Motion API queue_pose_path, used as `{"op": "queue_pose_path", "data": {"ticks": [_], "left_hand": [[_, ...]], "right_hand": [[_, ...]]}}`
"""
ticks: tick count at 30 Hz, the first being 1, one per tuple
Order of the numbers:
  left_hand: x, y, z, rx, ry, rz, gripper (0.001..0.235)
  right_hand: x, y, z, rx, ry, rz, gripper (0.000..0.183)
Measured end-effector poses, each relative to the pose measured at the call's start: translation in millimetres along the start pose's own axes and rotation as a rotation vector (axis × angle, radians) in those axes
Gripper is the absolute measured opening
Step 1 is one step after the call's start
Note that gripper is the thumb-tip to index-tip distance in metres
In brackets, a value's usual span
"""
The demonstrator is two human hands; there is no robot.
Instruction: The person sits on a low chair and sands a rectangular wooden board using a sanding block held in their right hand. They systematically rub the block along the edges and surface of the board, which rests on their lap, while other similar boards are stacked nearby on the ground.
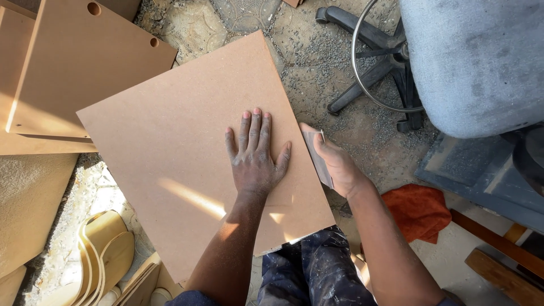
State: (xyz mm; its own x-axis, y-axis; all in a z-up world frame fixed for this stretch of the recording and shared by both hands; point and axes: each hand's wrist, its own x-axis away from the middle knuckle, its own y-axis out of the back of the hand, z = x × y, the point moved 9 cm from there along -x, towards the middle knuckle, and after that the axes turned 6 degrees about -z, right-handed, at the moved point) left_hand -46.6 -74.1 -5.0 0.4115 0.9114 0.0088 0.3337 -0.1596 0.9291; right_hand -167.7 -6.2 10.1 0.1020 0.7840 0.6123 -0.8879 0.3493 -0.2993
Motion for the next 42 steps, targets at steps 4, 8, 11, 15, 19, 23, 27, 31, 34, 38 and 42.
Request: {"op": "queue_pose_path", "data": {"ticks": [4,8,11,15,19,23,27,31,34,38,42], "left_hand": [[3,-5,-6,-0.028,0.003,0.001,0.072],[15,-8,-11,-0.074,0.106,-0.053,0.069],[35,-15,-30,-0.118,0.168,-0.094,0.074],[49,-23,-43,-0.107,0.156,-0.082,0.086],[49,-24,-35,-0.031,0.189,-0.062,0.083],[51,-30,-33,0.016,0.217,0.001,0.072],[48,-30,-32,0.052,0.234,0.011,0.066],[48,-37,-25,0.067,0.278,0.017,0.061],[46,-34,-27,0.067,0.273,0.016,0.062],[46,-28,-30,0.067,0.274,-0.012,0.066],[48,-30,-27,0.017,0.270,0.046,0.070]], "right_hand": [[7,5,-9,-0.082,-0.012,0.002,0.067],[21,-6,0,-0.041,-0.013,0.012,0.067],[26,3,-14,-0.022,-0.009,-0.002,0.070],[45,12,-32,0.040,-0.030,-0.100,0.075],[29,13,-49,0.174,-0.038,-0.180,0.081],[50,0,-56,0.491,0.051,-0.240,0.075],[80,-2,-62,0.702,0.059,-0.372,0.069],[43,9,-60,0.669,0.079,-0.384,0.068],[16,18,-62,0.491,0.024,-0.306,0.074],[4,15,-39,0.392,0.098,-0.254,0.068],[-22,-1,-9,0.393,0.198,-0.196,0.064]]}}
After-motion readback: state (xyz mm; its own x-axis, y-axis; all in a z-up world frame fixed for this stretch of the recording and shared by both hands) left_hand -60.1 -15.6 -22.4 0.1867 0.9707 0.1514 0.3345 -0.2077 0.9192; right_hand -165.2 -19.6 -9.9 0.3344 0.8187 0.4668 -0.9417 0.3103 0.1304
